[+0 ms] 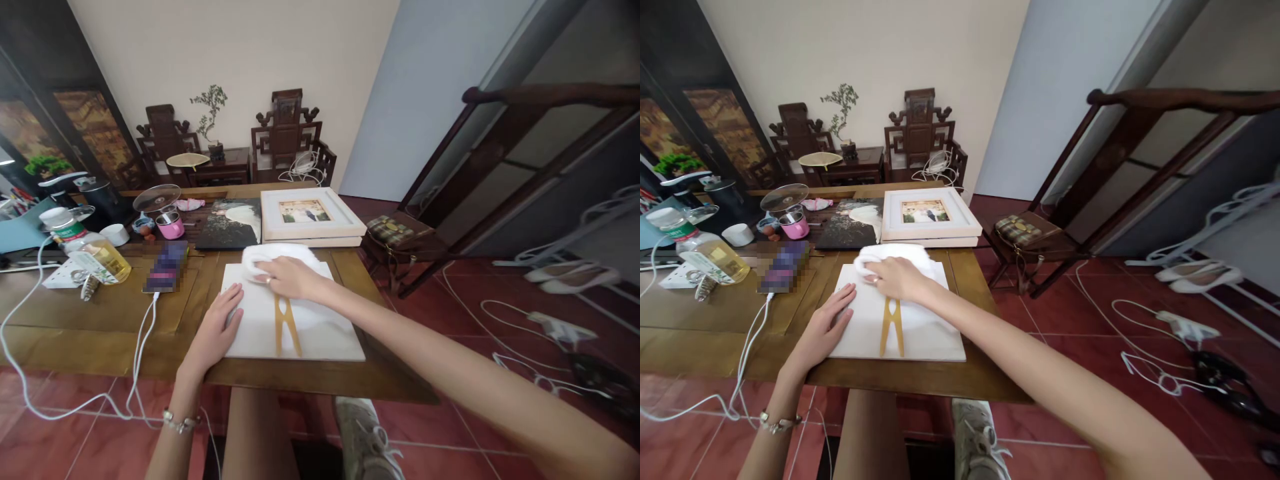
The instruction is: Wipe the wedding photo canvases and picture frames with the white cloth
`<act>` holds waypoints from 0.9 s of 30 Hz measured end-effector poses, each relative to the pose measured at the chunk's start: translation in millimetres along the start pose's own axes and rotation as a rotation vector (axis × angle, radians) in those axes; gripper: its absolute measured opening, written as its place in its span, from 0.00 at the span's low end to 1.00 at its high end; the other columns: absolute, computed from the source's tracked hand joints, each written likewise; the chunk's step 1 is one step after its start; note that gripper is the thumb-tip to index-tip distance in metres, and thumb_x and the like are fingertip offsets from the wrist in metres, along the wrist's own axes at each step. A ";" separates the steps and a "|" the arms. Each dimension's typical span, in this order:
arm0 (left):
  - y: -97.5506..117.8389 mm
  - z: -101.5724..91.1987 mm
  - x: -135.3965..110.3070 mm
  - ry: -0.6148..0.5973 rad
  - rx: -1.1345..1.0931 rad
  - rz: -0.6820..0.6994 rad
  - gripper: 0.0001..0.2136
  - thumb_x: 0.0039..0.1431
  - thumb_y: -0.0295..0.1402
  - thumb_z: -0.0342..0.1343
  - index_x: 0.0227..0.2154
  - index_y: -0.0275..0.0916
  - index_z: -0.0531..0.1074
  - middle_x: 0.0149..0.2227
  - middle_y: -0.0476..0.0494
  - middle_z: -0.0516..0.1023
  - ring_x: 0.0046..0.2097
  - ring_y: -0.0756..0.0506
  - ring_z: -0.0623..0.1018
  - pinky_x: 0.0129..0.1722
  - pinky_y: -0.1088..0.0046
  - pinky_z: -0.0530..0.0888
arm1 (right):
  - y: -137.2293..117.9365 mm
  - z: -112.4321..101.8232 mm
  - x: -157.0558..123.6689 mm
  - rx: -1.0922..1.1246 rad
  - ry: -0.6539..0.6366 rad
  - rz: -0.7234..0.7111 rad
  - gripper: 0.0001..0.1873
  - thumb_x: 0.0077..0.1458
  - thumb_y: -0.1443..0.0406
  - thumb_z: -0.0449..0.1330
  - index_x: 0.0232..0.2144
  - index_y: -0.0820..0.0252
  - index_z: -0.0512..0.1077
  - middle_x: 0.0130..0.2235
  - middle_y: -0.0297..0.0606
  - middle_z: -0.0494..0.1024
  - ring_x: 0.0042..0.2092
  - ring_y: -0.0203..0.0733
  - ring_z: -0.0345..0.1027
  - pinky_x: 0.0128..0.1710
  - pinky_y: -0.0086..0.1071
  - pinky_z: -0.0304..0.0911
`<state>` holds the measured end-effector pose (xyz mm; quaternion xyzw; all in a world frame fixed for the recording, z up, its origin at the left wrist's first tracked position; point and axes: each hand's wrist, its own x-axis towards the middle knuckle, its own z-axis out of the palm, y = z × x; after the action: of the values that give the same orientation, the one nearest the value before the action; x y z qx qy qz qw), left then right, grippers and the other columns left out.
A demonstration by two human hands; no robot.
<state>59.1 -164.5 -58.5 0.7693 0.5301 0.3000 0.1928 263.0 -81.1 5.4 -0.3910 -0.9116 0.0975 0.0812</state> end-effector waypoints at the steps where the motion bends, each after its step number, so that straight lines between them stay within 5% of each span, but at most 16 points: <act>1: 0.4 0.0 -0.1 -0.003 -0.001 0.000 0.20 0.64 0.36 0.45 0.57 0.36 0.66 0.62 0.38 0.63 0.65 0.42 0.60 0.65 0.55 0.55 | 10.5 -1.2 -11.5 -0.008 0.009 0.035 0.15 0.60 0.66 0.47 0.44 0.60 0.70 0.38 0.45 0.78 0.39 0.51 0.70 0.34 0.33 0.57; 7: -0.2 1.4 -0.1 -0.001 0.009 0.008 0.20 0.64 0.35 0.44 0.57 0.35 0.66 0.62 0.37 0.63 0.65 0.42 0.60 0.65 0.54 0.54 | 54.1 6.0 -89.3 -0.039 0.099 0.168 0.18 0.57 0.70 0.46 0.46 0.61 0.69 0.47 0.49 0.75 0.50 0.55 0.67 0.45 0.42 0.62; 11: -0.2 1.8 -0.3 0.002 0.015 0.004 0.20 0.64 0.35 0.44 0.57 0.35 0.66 0.62 0.36 0.63 0.65 0.42 0.60 0.65 0.55 0.54 | 23.9 16.0 -140.8 -0.002 0.139 0.094 0.14 0.57 0.69 0.47 0.39 0.59 0.73 0.60 0.50 0.64 0.61 0.58 0.55 0.52 0.51 0.61; 16: -0.4 2.0 -0.6 0.000 0.013 0.012 0.20 0.64 0.35 0.45 0.57 0.37 0.65 0.63 0.38 0.63 0.65 0.42 0.59 0.65 0.55 0.54 | -27.8 0.5 -186.2 0.051 -0.067 -0.022 0.13 0.50 0.74 0.50 0.28 0.56 0.73 0.60 0.44 0.66 0.62 0.55 0.55 0.55 0.51 0.61; 20: -0.7 1.9 -0.8 -0.013 0.026 0.011 0.20 0.65 0.35 0.44 0.58 0.36 0.64 0.63 0.38 0.62 0.66 0.42 0.58 0.65 0.55 0.53 | -18.5 -8.2 -179.7 0.068 -0.088 0.001 0.14 0.56 0.70 0.50 0.37 0.55 0.75 0.61 0.42 0.65 0.61 0.53 0.57 0.55 0.49 0.61; 27: -0.2 1.0 -1.1 -0.021 0.033 0.014 0.21 0.65 0.35 0.44 0.57 0.34 0.64 0.63 0.37 0.62 0.66 0.43 0.58 0.65 0.56 0.53 | 58.4 1.9 -90.2 0.000 0.029 0.077 0.18 0.60 0.67 0.48 0.48 0.61 0.71 0.51 0.49 0.73 0.55 0.57 0.65 0.52 0.49 0.62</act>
<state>59.4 -165.4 -59.6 0.7792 0.5276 0.2844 0.1833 364.7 -107.6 -17.0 -0.4273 -0.8946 0.0947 0.0903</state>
